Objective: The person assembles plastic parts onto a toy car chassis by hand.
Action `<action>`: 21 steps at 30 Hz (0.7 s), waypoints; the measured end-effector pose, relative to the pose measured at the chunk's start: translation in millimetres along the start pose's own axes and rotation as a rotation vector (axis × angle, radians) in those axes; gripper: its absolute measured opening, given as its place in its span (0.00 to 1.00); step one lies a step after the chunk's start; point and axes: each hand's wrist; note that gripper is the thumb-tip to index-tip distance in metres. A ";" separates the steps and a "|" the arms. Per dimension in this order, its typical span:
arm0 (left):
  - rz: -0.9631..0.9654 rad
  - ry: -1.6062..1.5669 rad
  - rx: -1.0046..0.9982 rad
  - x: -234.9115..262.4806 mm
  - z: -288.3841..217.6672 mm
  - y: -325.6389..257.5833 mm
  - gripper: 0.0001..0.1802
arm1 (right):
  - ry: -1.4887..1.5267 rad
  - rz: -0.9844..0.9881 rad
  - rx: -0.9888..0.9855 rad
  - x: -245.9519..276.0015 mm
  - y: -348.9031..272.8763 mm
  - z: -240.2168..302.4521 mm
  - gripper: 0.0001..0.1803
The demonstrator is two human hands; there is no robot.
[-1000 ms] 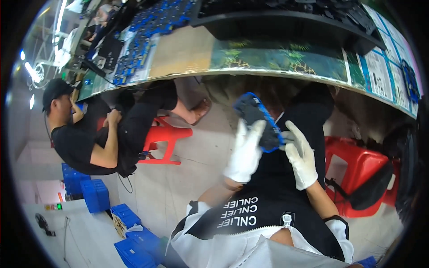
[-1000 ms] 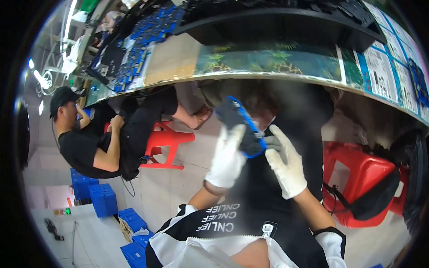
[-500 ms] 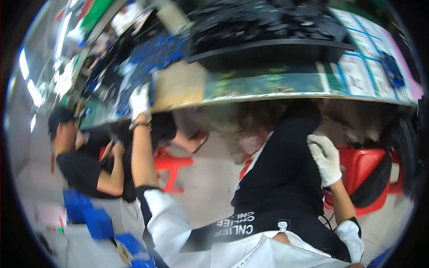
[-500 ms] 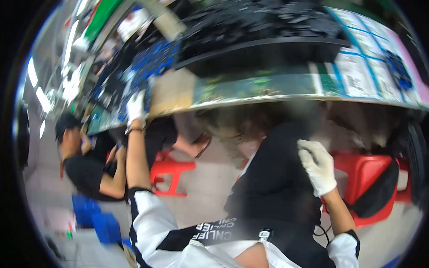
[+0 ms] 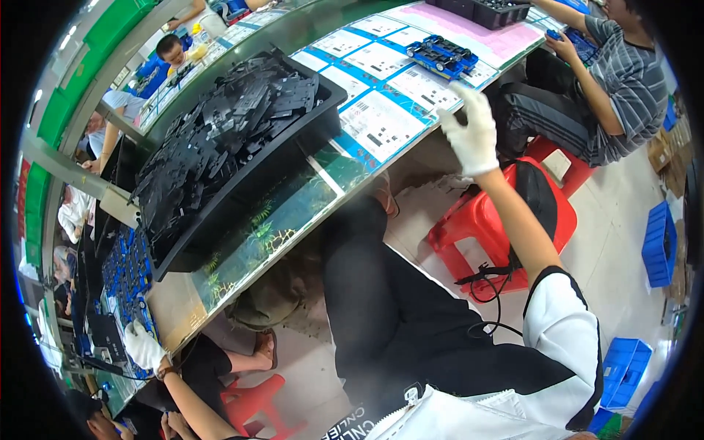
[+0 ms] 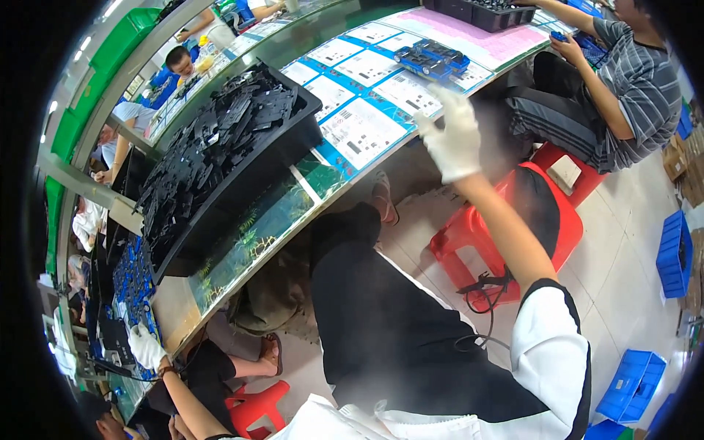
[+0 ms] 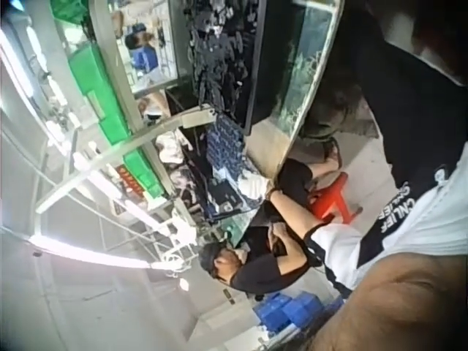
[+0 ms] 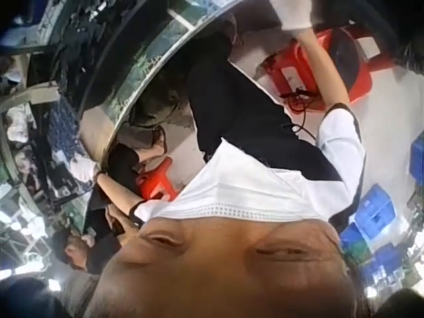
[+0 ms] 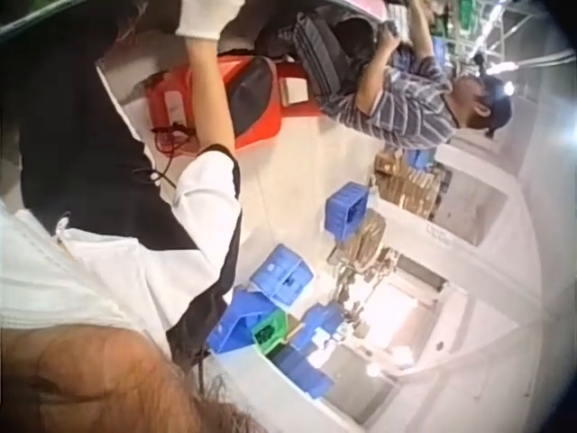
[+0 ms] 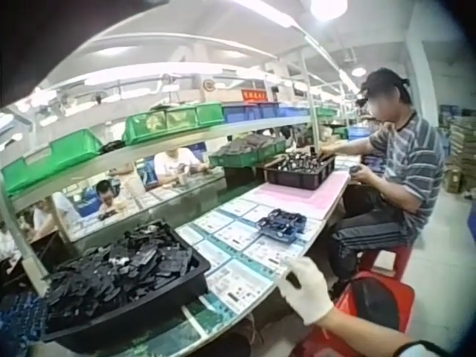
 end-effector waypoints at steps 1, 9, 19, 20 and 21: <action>-0.051 0.008 -0.015 1.4 -4.7 -1.0 0.19 | -0.121 -0.027 -0.030 -11.8 10.7 -27.2 0.27; -0.074 -0.776 -0.093 41.3 -110.8 -83.3 0.11 | -0.343 0.268 -0.394 -56.7 66.7 -68.9 0.43; 0.648 -1.746 0.126 93.4 -351.3 -226.8 0.18 | -0.249 0.248 -0.177 -52.6 57.1 -84.4 0.38; 0.813 -1.952 0.218 95.4 -369.8 -236.3 0.21 | -0.210 0.253 -0.164 -37.9 50.4 -68.9 0.37; 0.913 -2.077 0.236 100.5 -388.9 -242.4 0.26 | -0.145 0.222 -0.097 -25.9 46.3 -58.0 0.36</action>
Point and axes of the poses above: each hand's wrist, its own y-axis towards the middle knuckle, its own x-axis out of the back of the hand, z = x × y, and after that the axes turned 1 degree about y, right-handed
